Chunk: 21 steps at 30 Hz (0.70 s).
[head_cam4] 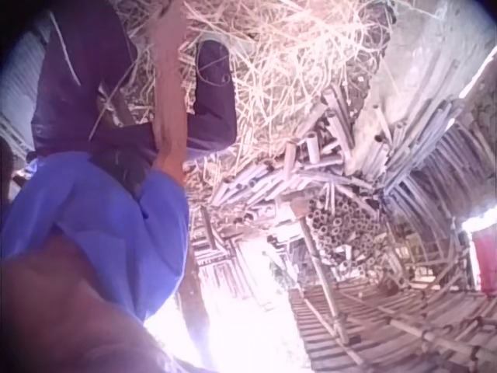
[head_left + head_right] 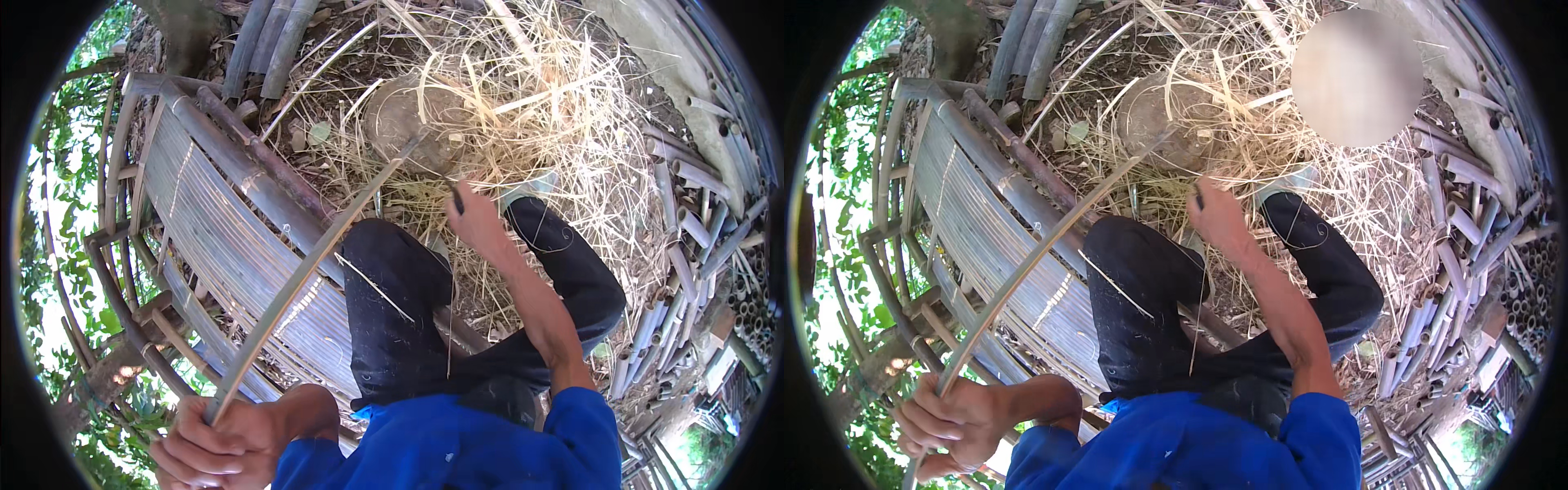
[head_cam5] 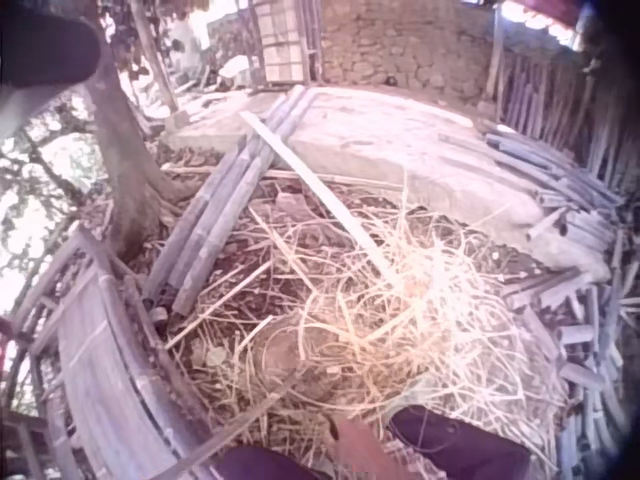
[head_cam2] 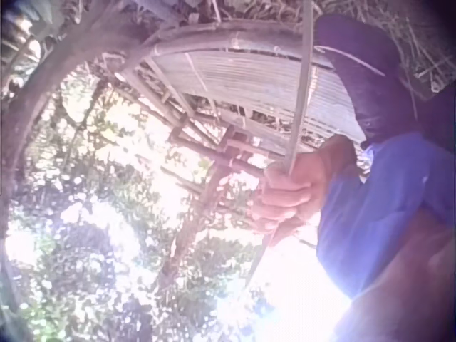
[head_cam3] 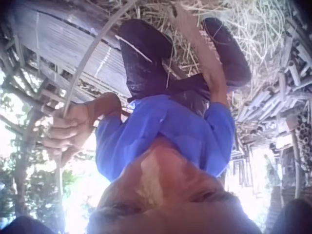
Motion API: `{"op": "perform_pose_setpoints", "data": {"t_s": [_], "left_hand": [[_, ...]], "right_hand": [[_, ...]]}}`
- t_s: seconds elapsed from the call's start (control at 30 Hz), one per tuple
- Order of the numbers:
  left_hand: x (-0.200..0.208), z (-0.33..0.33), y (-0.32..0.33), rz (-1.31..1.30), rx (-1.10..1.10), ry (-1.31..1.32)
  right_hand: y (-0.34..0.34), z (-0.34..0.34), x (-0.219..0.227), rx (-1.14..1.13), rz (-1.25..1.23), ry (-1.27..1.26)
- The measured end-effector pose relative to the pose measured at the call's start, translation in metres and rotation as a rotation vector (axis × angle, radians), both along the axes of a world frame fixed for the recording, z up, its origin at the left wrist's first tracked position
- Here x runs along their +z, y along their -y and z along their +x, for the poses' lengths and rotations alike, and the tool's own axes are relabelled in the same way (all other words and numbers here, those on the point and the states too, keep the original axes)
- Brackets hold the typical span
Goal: The person repeatedly shaves thin layers from a bamboo strip using a large knife while holding the strip against a wooden block.
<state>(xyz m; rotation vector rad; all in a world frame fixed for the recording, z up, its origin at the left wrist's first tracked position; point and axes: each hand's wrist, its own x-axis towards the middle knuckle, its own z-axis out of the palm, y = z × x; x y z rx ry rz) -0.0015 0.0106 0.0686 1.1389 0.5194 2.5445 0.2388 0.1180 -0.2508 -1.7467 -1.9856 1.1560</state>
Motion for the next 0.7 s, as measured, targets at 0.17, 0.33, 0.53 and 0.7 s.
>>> {"op": "perform_pose_setpoints", "data": {"t_s": [0.17,0.33,0.53,0.7], "left_hand": [[0.001,0.047,-0.009,-0.03,0.17,-0.118],[0.0,0.043,0.002,-0.008,0.109,-0.135],[-0.015,0.026,-0.006,-0.03,0.152,-0.099],[-0.023,0.017,-0.003,0.014,0.05,-0.182]], "right_hand": [[0.042,-0.037,0.123,0.194,0.49,-0.278],[0.06,-0.043,0.141,0.211,0.377,-0.326],[0.032,-0.048,0.082,0.135,0.382,-0.252],[0.043,-0.045,0.081,0.249,0.489,-0.204]]}}
